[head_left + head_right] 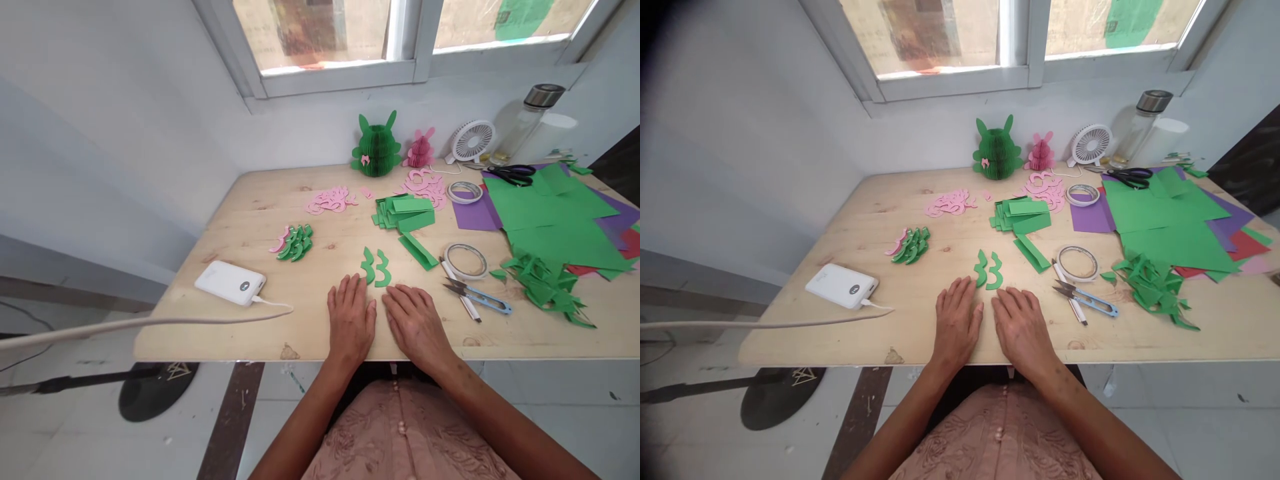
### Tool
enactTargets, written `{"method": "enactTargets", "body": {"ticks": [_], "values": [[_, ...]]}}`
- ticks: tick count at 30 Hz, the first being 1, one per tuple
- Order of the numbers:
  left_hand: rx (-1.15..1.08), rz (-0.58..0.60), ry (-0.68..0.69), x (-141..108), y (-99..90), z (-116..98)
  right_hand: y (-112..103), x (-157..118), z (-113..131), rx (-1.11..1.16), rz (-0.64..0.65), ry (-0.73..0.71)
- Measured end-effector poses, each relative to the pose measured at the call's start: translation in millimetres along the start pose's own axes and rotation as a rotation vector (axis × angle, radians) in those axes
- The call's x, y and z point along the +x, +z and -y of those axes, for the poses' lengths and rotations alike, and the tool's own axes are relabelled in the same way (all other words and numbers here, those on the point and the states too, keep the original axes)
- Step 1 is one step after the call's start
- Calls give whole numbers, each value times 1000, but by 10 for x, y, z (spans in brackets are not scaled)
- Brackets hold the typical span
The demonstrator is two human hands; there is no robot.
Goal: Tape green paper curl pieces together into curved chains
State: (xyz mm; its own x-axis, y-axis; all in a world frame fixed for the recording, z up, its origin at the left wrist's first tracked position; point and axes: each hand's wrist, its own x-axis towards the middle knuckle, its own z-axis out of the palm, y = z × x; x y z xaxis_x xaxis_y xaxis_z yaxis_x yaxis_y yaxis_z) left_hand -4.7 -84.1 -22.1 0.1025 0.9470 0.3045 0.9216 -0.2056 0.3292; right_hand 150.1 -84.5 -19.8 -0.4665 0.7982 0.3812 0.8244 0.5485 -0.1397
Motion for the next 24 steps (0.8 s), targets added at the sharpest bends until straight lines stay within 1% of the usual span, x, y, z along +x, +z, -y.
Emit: {"method": "enactTargets", "body": {"ticks": [5,15,22,24], "values": [[-87,-42,-18,-11,17,47,3,3,9,3,-24,-2],[-335,-143,-57,-21,4,129,-1,-11,11,28,-74,-4],[-516,-205,-185,-43,21,172,-21,-12,18,35,-77,-9],[-564,-217,-199,-45,39,180,-20,-14,16,36,-81,-9]]}}
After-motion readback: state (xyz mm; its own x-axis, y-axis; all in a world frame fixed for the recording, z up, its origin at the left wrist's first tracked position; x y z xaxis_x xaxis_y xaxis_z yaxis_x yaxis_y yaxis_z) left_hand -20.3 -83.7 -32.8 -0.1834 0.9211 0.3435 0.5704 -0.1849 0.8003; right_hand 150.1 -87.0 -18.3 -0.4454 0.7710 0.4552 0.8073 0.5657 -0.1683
